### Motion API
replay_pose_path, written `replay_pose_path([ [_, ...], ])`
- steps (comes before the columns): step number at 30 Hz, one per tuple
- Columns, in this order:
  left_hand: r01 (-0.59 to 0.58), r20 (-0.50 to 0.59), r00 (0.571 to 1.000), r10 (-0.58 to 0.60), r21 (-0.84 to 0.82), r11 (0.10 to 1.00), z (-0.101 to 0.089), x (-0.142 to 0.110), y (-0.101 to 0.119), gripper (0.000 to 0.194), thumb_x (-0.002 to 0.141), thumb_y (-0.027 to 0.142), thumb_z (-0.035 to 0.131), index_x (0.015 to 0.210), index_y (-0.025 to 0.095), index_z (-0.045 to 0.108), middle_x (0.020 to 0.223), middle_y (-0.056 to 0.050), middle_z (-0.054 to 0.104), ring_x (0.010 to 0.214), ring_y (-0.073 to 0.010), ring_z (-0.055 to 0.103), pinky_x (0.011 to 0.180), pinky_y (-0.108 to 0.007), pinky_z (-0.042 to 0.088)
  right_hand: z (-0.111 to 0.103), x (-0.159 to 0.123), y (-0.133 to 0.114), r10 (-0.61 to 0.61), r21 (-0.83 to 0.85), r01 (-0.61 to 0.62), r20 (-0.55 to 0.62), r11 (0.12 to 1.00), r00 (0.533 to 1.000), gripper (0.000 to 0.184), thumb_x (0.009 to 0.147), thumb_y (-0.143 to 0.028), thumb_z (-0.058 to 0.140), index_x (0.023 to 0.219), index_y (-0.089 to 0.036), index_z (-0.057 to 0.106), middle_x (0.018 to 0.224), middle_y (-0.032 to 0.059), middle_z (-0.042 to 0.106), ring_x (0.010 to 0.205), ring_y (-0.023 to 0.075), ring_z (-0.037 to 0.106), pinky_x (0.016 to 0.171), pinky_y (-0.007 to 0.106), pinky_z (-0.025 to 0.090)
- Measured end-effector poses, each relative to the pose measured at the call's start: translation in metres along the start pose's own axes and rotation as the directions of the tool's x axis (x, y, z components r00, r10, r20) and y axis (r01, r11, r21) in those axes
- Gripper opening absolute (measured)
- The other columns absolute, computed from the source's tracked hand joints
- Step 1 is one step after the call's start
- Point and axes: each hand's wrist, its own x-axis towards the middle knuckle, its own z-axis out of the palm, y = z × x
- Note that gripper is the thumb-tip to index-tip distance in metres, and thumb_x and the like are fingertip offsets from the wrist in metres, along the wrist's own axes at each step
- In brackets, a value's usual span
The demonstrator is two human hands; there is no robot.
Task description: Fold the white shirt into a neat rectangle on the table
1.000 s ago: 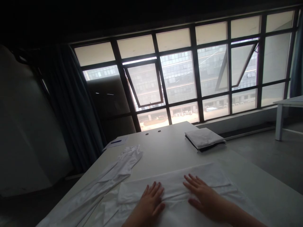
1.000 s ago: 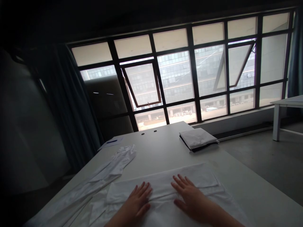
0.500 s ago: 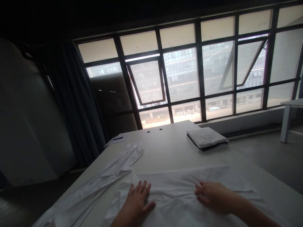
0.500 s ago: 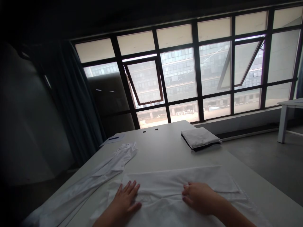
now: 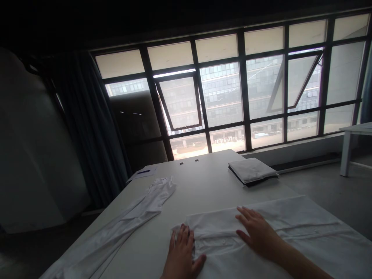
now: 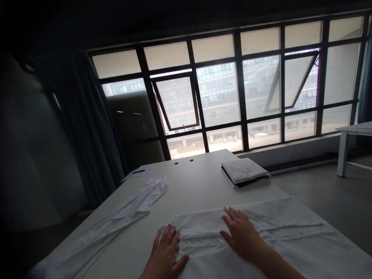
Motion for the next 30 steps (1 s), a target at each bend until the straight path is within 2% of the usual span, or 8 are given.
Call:
replay_pose_path([
  [3, 0.071, -0.034, 0.997, -0.072, -0.017, 0.997, 0.003, 0.006, -0.020, 0.078, 0.091, 0.077, 0.039, 0.150, 0.027, 0.048, 0.164, -0.010, 0.028, 0.152, -0.0355, 0.019, 0.123, -0.057, 0.015, 0.022, -0.003, -0.018, -0.163, 0.174, 0.148, 0.078, 0.974, 0.983, 0.069, 0.099, -0.065, 0.041, 0.157, -0.029, 0.036, 0.164, 0.0063, 0.019, 0.152, 0.0349, 0.017, 0.124, 0.059, 0.010],
  [7, 0.299, -0.161, 0.943, -0.291, 0.032, 0.954, 0.000, 0.012, -0.054, 0.069, 0.095, 0.066, 0.039, 0.148, 0.022, 0.049, 0.157, -0.014, 0.039, 0.147, -0.0333, 0.029, 0.119, -0.052, 0.022, 0.032, -0.006, -0.024, -0.195, 0.243, 0.149, 0.176, 0.958, 0.965, 0.075, 0.099, -0.070, 0.035, 0.161, -0.031, 0.024, 0.165, 0.0048, 0.014, 0.153, 0.0362, 0.010, 0.122, 0.063, -0.002],
  [12, 0.213, -0.266, 0.932, -0.247, -0.151, 0.965, -0.007, 0.017, -0.073, 0.044, 0.092, 0.055, 0.045, 0.105, 0.018, 0.064, 0.113, -0.013, 0.064, 0.109, -0.0274, 0.058, 0.095, -0.039, 0.041, 0.025, -0.005, -0.024, -0.177, 0.243, 0.125, 0.205, 0.962, 0.963, 0.077, 0.097, -0.074, 0.033, 0.161, -0.031, 0.025, 0.165, 0.0039, 0.014, 0.153, 0.0344, 0.009, 0.123, 0.062, -0.003],
  [17, 0.127, -0.244, 0.920, -0.306, -0.554, 0.823, -0.009, 0.026, -0.073, 0.042, 0.094, 0.062, 0.038, 0.079, 0.023, 0.043, 0.075, 0.001, 0.053, 0.073, -0.0173, 0.052, 0.068, -0.027, 0.040, 0.021, -0.006, -0.027, -0.165, 0.238, 0.112, 0.218, 0.965, 0.962, 0.079, 0.096, -0.076, 0.031, 0.161, -0.030, 0.026, 0.165, 0.0032, 0.014, 0.154, 0.0331, 0.008, 0.123, 0.060, -0.004],
  [21, 0.161, -0.122, 0.920, -0.373, -0.750, 0.642, -0.020, 0.024, -0.071, 0.052, 0.083, 0.074, 0.048, 0.085, 0.022, 0.045, 0.074, 0.002, 0.053, 0.072, -0.0173, 0.052, 0.067, -0.027, 0.040, 0.021, -0.006, -0.027, -0.163, 0.246, 0.108, 0.216, 0.963, 0.963, 0.078, 0.097, -0.076, 0.032, 0.161, -0.030, 0.026, 0.165, 0.0034, 0.014, 0.154, 0.0326, 0.008, 0.123, 0.059, -0.005],
  [25, 0.286, 0.218, 0.955, -0.203, -0.858, 0.426, -0.041, 0.008, -0.064, 0.058, 0.067, 0.065, 0.074, 0.094, 0.016, 0.059, 0.083, -0.004, 0.065, 0.076, -0.0217, 0.061, 0.068, -0.029, 0.045, 0.023, -0.007, -0.026, -0.169, 0.261, 0.112, 0.205, 0.959, 0.964, 0.076, 0.097, -0.072, 0.036, 0.160, -0.031, 0.026, 0.165, 0.0050, 0.015, 0.154, 0.0333, 0.008, 0.122, 0.061, -0.006],
  [27, 0.380, 0.355, 0.925, -0.137, -0.846, 0.373, -0.052, -0.001, -0.061, 0.057, 0.065, 0.060, 0.079, 0.096, 0.015, 0.063, 0.086, -0.004, 0.068, 0.076, -0.0220, 0.062, 0.063, -0.027, 0.045, 0.021, -0.007, -0.028, -0.172, 0.264, 0.117, 0.196, 0.957, 0.965, 0.073, 0.097, -0.068, 0.040, 0.160, -0.031, 0.028, 0.165, 0.0053, 0.016, 0.154, 0.0341, 0.008, 0.122, 0.062, -0.006],
  [30, 0.465, 0.433, 0.885, -0.169, -0.827, 0.315, -0.061, -0.008, -0.057, 0.055, 0.068, 0.058, 0.079, 0.105, 0.018, 0.065, 0.089, -0.002, 0.070, 0.081, -0.0231, 0.064, 0.062, -0.026, 0.047, 0.011, -0.004, -0.036, -0.153, 0.242, 0.099, 0.216, 0.965, 0.964, 0.074, 0.093, -0.060, 0.051, 0.158, -0.029, 0.035, 0.164, 0.0074, 0.019, 0.153, 0.0372, 0.010, 0.121, 0.064, -0.005],
])
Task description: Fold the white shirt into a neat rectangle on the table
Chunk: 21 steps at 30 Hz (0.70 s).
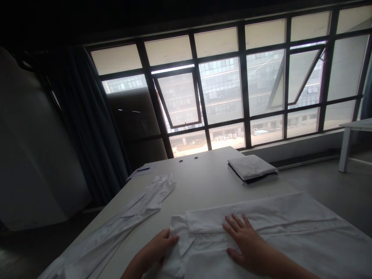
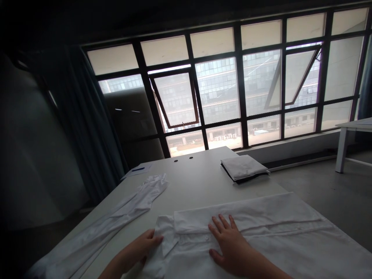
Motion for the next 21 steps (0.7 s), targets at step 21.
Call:
replay_pose_path([
  [21, -0.117, 0.105, 0.968, 0.230, -0.619, 0.777, 0.014, -0.029, 0.069, 0.039, 0.091, 0.039, 0.068, 0.111, 0.006, 0.068, 0.096, -0.013, 0.073, 0.093, -0.0271, 0.071, 0.090, -0.037, 0.055, 0.027, 0.087, -0.040, -0.014, 0.725, 0.080, -0.096, 0.684, 0.995, 0.077, 0.076, -0.062, 0.066, 0.139, -0.019, 0.053, 0.143, 0.0141, 0.053, 0.139, 0.0307, 0.043, 0.120, 0.049, 0.026],
])
